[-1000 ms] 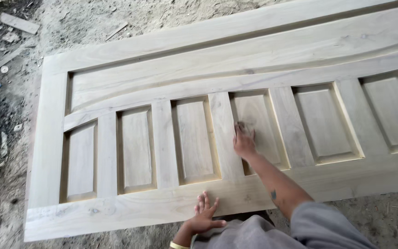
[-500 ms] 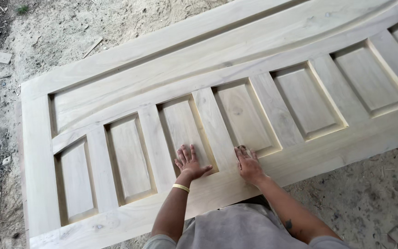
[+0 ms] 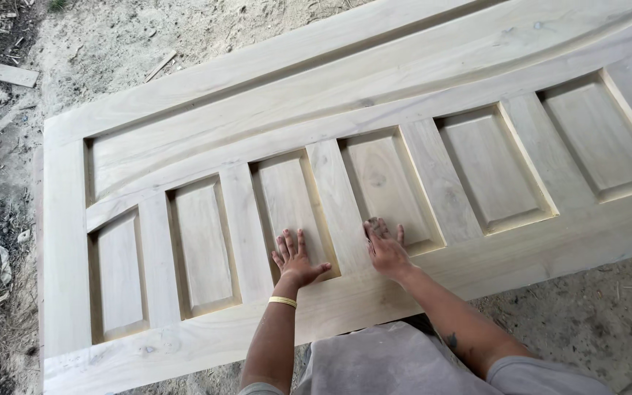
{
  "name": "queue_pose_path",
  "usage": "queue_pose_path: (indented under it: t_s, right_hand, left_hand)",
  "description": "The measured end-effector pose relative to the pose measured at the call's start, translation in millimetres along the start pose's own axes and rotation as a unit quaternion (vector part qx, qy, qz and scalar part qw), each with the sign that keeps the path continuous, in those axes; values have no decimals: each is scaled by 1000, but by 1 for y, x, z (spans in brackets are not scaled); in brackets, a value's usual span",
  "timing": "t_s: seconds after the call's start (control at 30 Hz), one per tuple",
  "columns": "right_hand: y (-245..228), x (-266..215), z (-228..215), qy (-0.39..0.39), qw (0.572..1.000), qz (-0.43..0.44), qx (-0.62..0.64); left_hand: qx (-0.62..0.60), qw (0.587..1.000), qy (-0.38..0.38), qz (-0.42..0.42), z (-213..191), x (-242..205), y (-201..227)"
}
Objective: The person sands the surface of a large wooden door lying flat on the ground using a sanding block. They move the block across the raised panels and frame, working systematically from one end to the other.
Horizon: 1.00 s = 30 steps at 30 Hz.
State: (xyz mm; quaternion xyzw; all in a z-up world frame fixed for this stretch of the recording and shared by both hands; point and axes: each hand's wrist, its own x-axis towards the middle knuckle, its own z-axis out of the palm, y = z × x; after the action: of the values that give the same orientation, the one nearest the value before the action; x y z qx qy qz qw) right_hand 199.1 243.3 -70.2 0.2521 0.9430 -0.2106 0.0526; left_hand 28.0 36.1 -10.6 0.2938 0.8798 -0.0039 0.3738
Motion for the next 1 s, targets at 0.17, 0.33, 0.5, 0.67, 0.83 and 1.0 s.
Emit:
queue_pose_path:
  t_s: [0.17,0.33,0.5,0.67,0.83,1.0]
  right_hand:
    - [-1,47,-27,32,997,19,63]
    - [-23,50,-52,-30,983,111,141]
    - [-80,-67,-55,-13,810,-105,577]
    - [-104,-95,-74,80,880,-13,469]
    - [-97,-101,-72,57,905,142,398]
    - [-65,-52,-65,215,951,175,137]
  left_hand:
    - [15,999,-21,-38,-5,13,12]
    - [-245,958,143,46,12,10,27]
    - [-695,694,-111,155,9,-16,31]
    - [-726,634,-113,241,4,-34,31]
    - [-587,734,-21,341,31,-34,40]
    - [-312,916,116,223,26,-9,25]
